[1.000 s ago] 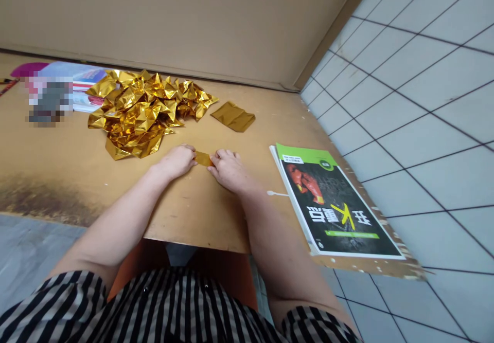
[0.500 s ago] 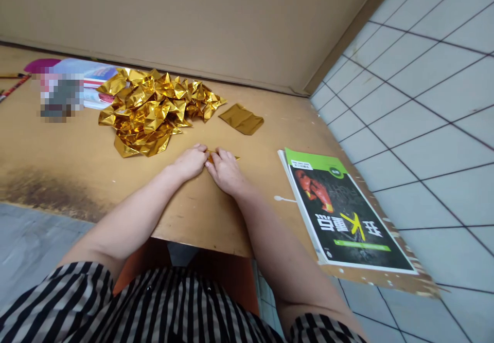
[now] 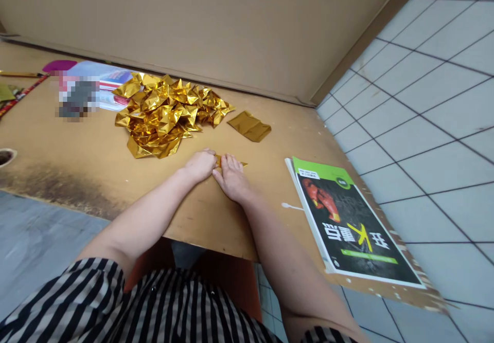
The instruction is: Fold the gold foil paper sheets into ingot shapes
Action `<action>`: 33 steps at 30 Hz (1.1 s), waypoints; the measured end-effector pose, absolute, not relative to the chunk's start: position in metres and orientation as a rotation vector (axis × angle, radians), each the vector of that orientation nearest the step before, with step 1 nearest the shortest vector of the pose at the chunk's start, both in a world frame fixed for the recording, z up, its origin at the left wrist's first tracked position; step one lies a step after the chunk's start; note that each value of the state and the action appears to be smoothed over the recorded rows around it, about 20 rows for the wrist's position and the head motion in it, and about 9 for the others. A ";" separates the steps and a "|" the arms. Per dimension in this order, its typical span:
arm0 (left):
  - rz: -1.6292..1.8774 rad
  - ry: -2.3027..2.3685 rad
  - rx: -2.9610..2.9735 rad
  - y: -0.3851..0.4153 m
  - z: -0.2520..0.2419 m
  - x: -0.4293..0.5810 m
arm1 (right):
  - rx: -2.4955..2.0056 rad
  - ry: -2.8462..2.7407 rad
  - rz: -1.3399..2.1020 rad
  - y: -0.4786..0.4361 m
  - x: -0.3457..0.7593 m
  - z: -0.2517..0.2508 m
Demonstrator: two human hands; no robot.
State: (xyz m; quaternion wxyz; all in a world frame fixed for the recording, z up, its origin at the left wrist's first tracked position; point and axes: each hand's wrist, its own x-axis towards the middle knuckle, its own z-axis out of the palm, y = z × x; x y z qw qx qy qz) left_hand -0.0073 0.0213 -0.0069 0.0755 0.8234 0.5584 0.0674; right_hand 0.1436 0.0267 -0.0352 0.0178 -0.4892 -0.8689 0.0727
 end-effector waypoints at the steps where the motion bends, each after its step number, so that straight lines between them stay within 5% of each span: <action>1: 0.205 1.670 2.465 0.022 -0.007 -0.007 | -1.523 -2.704 0.222 0.026 0.142 -0.035; 20: 0.066 1.628 2.577 -0.020 0.034 -0.026 | -1.580 -2.759 0.149 0.032 0.137 -0.037; 27: 0.281 1.663 2.615 -0.063 0.062 -0.072 | -1.661 -2.755 0.186 0.026 0.134 -0.032; 33: 0.732 2.355 2.174 -0.072 0.074 -0.192 | -1.613 -2.743 0.193 0.023 0.135 -0.030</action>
